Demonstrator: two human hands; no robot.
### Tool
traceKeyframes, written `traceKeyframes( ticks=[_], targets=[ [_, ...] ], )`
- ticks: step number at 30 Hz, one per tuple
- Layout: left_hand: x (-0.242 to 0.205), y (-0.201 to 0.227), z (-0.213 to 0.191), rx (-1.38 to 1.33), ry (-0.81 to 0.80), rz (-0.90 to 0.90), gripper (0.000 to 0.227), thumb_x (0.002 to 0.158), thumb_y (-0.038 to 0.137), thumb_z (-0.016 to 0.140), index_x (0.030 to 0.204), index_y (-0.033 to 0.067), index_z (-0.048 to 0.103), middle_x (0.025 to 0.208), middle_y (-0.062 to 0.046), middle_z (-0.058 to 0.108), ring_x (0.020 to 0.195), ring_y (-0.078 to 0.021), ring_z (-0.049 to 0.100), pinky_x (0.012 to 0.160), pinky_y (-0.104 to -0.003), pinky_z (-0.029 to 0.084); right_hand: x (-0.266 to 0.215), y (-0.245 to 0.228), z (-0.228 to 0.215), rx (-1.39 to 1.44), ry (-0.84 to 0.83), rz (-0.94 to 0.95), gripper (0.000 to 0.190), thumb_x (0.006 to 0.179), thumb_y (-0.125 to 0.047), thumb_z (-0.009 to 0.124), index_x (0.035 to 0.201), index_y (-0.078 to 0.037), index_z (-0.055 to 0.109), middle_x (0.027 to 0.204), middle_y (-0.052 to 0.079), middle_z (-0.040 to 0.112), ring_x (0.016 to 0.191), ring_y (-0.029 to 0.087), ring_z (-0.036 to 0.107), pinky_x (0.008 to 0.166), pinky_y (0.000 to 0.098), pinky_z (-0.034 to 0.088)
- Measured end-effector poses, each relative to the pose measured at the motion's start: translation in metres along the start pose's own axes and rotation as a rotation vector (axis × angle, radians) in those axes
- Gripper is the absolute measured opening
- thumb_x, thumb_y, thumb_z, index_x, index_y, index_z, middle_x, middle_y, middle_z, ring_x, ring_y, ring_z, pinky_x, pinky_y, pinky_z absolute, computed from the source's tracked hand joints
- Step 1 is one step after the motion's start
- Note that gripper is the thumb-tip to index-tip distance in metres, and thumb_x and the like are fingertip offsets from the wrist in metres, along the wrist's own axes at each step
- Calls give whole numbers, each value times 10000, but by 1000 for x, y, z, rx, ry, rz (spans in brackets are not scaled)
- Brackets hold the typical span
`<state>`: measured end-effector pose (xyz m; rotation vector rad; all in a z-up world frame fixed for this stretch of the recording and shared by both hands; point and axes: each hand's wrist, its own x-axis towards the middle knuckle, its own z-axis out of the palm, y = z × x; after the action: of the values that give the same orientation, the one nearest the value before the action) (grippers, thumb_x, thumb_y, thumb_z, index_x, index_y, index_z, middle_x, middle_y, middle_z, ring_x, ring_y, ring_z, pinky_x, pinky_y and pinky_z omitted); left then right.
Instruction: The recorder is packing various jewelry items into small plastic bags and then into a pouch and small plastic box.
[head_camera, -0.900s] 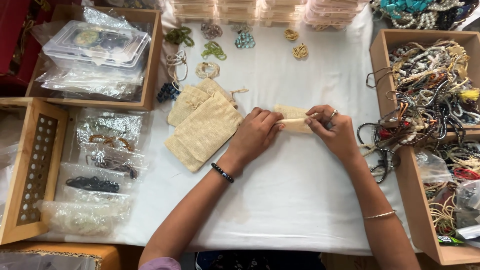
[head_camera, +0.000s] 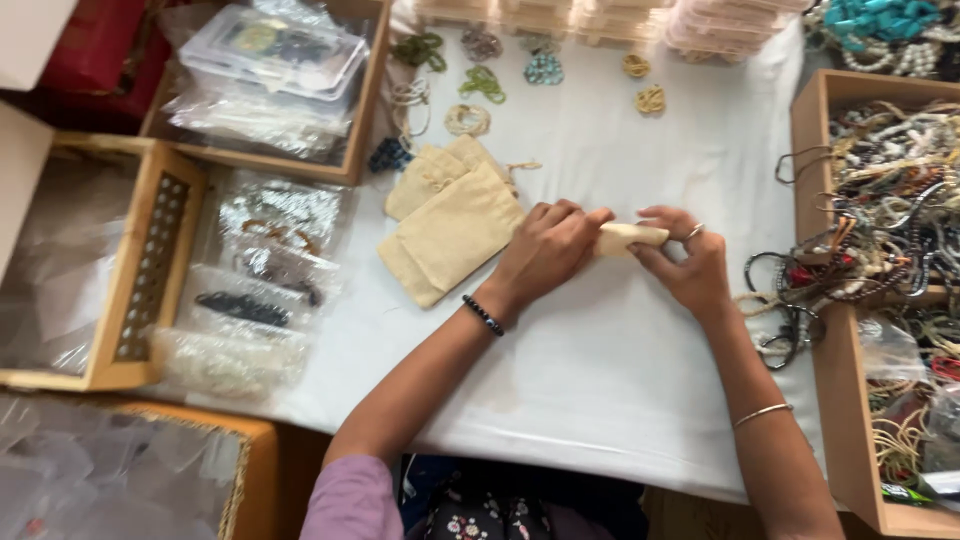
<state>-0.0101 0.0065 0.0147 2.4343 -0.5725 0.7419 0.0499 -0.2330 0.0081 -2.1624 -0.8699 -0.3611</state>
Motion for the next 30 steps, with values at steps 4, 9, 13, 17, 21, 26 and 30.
traceKeyframes(
  ticks=[4,9,13,17,21,26,30],
  targets=[
    [-2,8,-19,8,110,12,403,995,191,707,1369,116,576,1095,-32,679,1028,-210,654,830,-381,523,-11,36,6,550,-74,276,387,954,-40,770,1285,-56,571,1037,89,693,862,89,628,726,243,521],
    [-15,1,-79,138,131,105,480,945,109,671,1413,104,565,1228,-52,664,1064,-200,653,864,-357,546,6,2,0,836,-17,426,309,992,-40,616,1228,-105,427,981,84,696,855,85,709,692,241,608],
    [-40,-43,-138,200,182,-24,312,974,161,692,1276,125,622,1089,-72,689,914,-203,667,742,-355,559,1,6,0,657,-61,367,193,1049,-36,614,1219,-43,522,967,34,670,850,52,637,700,219,551],
    [-62,-37,-273,80,-84,-570,305,1036,329,594,1145,90,749,935,-60,779,677,-142,706,608,-331,553,-7,13,4,510,-42,354,156,1079,-56,649,1221,-43,585,848,-46,531,732,9,433,627,190,336],
    [-154,-31,-392,-215,-663,-988,473,983,450,554,868,85,832,823,-27,828,758,-129,760,705,-289,597,0,3,1,361,-35,352,125,1063,-78,670,1172,-49,616,758,-48,456,673,12,350,593,205,276],
    [-416,-109,-425,-11,-897,-1700,765,785,547,814,1425,176,619,1332,-75,706,1220,-243,711,1077,-396,539,4,-1,2,327,-11,269,221,1022,-55,676,879,-31,508,1045,-99,611,699,9,401,617,197,359],
    [-546,-148,-329,193,-659,-1391,1197,642,558,911,1597,199,283,1621,-109,377,1454,-324,435,1183,-425,379,-2,4,5,294,8,298,138,1002,-72,682,949,-24,563,995,-104,612,648,20,370,599,197,352]
  ],
)
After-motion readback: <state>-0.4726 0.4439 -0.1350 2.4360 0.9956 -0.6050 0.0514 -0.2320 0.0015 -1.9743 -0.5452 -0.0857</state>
